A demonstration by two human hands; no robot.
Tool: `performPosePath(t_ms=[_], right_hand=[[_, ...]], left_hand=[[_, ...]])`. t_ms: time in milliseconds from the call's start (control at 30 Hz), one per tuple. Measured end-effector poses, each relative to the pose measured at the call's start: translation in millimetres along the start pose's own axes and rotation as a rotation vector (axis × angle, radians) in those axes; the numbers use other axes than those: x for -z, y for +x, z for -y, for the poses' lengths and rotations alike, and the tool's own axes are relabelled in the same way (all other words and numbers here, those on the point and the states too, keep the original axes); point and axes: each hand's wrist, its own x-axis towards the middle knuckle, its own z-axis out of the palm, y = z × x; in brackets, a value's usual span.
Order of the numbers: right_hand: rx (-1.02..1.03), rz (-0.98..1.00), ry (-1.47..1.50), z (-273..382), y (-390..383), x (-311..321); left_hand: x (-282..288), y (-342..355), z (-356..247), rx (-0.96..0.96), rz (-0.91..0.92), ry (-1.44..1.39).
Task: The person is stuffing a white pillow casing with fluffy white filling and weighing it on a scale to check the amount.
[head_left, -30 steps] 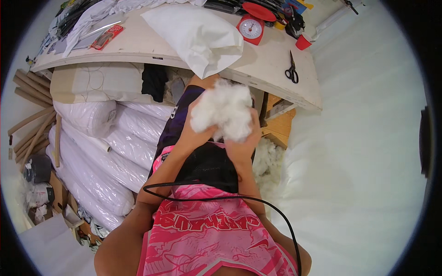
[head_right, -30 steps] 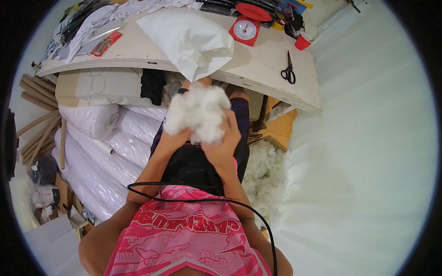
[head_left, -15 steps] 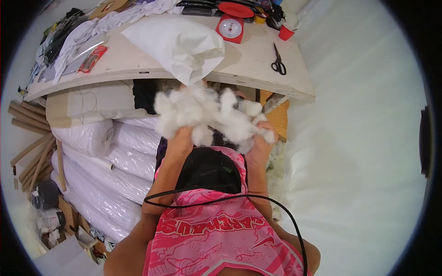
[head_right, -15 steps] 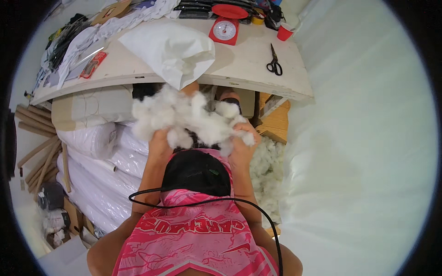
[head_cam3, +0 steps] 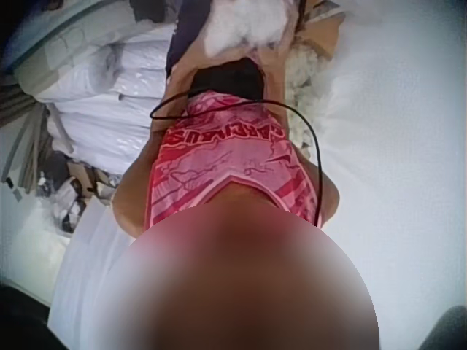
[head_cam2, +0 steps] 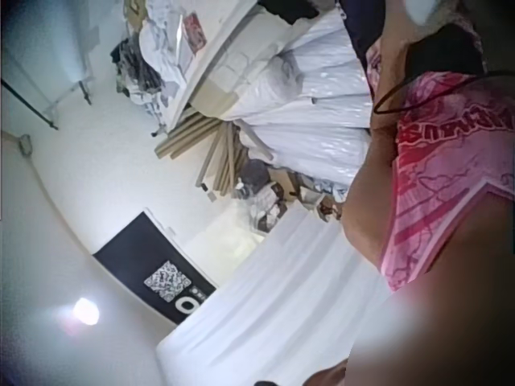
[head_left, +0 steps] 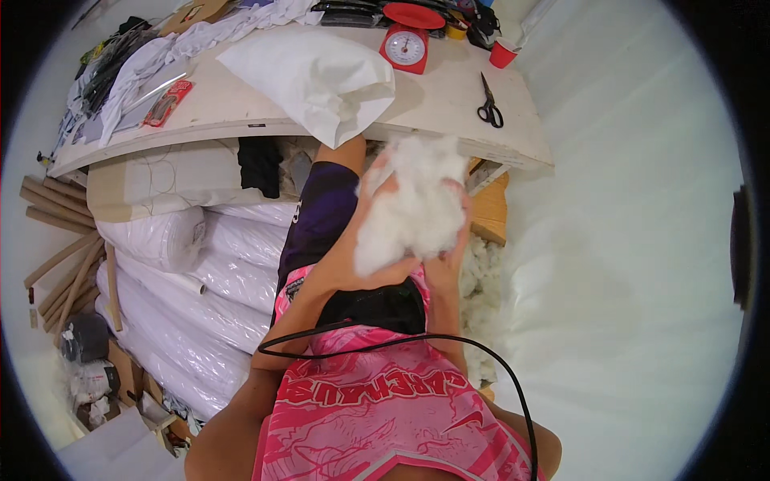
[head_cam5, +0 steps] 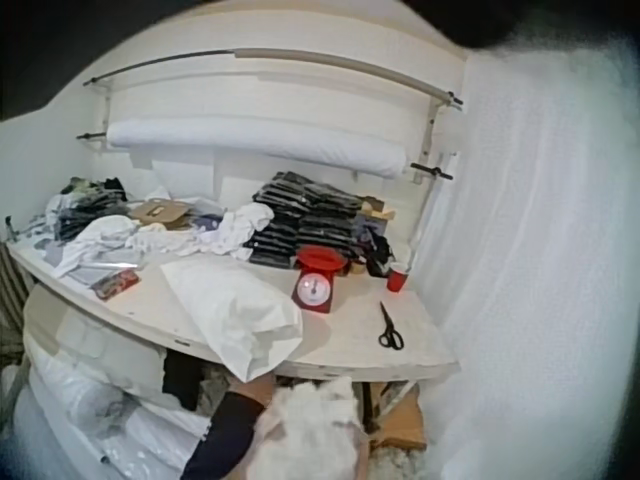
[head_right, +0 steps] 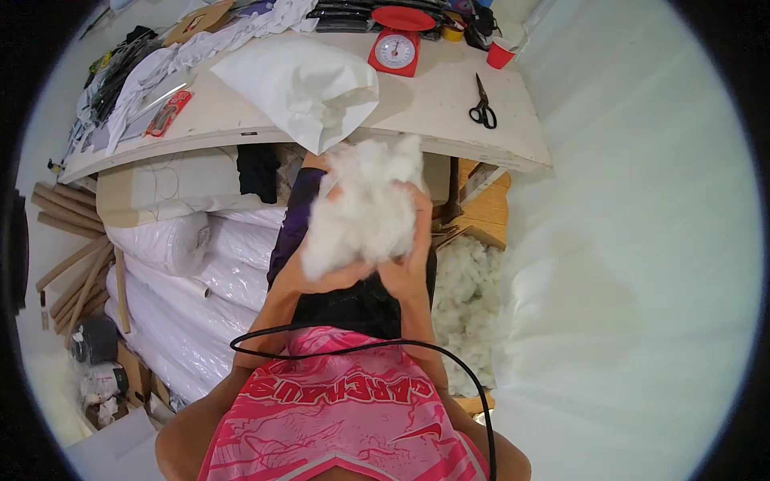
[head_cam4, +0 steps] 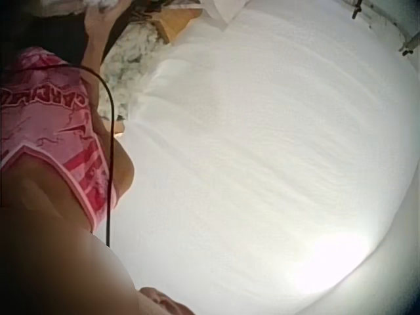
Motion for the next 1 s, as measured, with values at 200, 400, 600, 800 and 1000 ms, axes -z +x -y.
performPosePath(t_ms=[200, 400, 600, 800, 1000], right_hand=[[-0.008, 0.306, 0.129, -11, -14, -10], [0.068, 0.320, -0.230, 0, -24, -21], [0.108, -0.080, -0.398, -31, -37, -27], [-0.061, -0.235, -0.166, -18, -29, -18], [-0.268, -0.499, 0.009, -13, -14, -7]], left_hand=[[-2, -24, -5, 0.546, -0.214, -0.792], [-3, -2, -3, 0.082, -0.218, -0.163], [-16, 0, -13, 0.025, -0.452, 0.098], [-23, -12, -8, 0.175, -0.371, 0.023], [-30, -15, 3, 0.035, -0.483, 0.151]])
